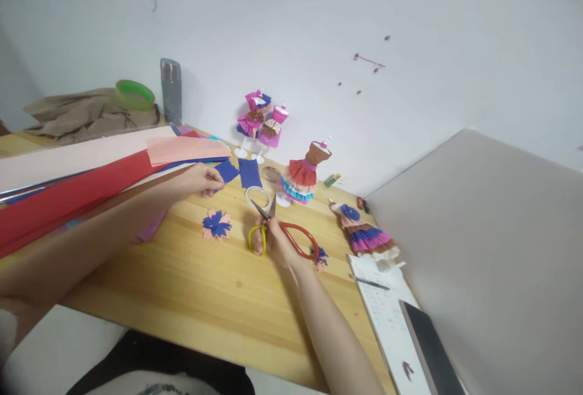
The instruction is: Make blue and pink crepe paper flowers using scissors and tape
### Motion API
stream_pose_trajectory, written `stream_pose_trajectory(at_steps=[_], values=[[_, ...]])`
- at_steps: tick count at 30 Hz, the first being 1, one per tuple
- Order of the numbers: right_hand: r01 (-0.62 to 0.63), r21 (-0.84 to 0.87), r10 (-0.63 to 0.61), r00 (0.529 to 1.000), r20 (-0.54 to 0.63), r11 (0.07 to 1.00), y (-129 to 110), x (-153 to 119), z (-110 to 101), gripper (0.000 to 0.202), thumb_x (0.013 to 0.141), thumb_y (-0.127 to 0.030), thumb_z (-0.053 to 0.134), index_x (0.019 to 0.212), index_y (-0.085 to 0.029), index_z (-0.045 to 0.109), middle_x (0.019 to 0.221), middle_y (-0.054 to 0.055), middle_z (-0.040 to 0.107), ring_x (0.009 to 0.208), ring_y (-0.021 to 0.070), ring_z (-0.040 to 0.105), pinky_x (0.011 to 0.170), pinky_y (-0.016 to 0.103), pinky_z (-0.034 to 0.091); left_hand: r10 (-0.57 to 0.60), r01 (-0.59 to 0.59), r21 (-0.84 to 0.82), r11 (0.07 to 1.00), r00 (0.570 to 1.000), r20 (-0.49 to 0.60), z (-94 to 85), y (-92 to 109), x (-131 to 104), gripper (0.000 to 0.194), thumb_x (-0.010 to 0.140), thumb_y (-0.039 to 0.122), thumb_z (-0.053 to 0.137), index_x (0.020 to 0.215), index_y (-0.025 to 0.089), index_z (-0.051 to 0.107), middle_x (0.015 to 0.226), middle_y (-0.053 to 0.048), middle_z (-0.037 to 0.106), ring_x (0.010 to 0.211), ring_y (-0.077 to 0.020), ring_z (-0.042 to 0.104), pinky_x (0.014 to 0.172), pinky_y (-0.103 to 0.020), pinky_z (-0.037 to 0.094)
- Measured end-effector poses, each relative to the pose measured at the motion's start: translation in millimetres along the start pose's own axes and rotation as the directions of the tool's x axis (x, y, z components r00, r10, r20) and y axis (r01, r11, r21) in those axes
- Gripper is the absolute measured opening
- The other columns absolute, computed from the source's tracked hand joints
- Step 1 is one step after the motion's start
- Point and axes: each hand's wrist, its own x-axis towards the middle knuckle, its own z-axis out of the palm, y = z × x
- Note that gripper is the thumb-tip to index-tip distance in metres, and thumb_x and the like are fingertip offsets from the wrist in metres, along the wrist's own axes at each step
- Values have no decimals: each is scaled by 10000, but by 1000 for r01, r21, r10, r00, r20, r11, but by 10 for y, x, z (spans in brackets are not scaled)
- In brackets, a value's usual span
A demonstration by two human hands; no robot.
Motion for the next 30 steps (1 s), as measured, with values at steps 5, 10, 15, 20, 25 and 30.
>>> stream_pose_trajectory(at_steps=[5,10,15,20,25,30], values=[[-3,74,5,1000,-28,997,126,195,-24,549,772,-777,549,843,-234,581,524,-59,491,391,109,427,411,250,397,-44,42,121,992,999,18,3,-261,-6,94,812,184,621,771,115,669,499,1,584,447,-109,563,452,-200,453],[-3,147,16,996,-88,989,188,224,-140,424,806,-660,611,869,-241,582,572,-62,495,434,104,449,445,249,429,27,-25,324,946,1000,-3,-45,-449,26,255,831,159,533,992,117,726,642,-27,657,537,-119,591,532,-220,481],[-24,169,45,992,-119,985,201,177,-174,307,813,-538,662,886,-253,574,614,-57,478,480,106,454,467,250,433,197,-168,525,834,980,1,-117,-570,15,312,825,73,482,910,160,769,1021,-84,695,971,-180,616,853,-271,463],[-40,149,61,988,-140,988,191,152,-151,235,796,-425,685,903,-261,556,642,-53,461,508,119,439,479,269,437,283,-339,783,522,935,216,-131,-638,-19,422,882,68,437,1130,247,728,1012,-74,619,857,-176,578,661,-261,394],[-41,178,69,985,-155,983,158,137,-121,277,731,-376,744,900,-250,565,623,-58,467,515,117,452,496,268,434,268,-416,883,215,895,356,-64,-658,-27,388,949,119,429,1211,272,671,924,-66,572,820,-176,534,613,-262,341],[-37,154,59,988,-141,987,151,132,-112,257,747,-352,726,907,-246,555,614,-60,470,513,115,473,500,270,444,267,-384,907,171,904,332,34,-636,-69,313,958,142,422,1079,175,709,910,-94,575,825,-184,548,624,-270,367]])
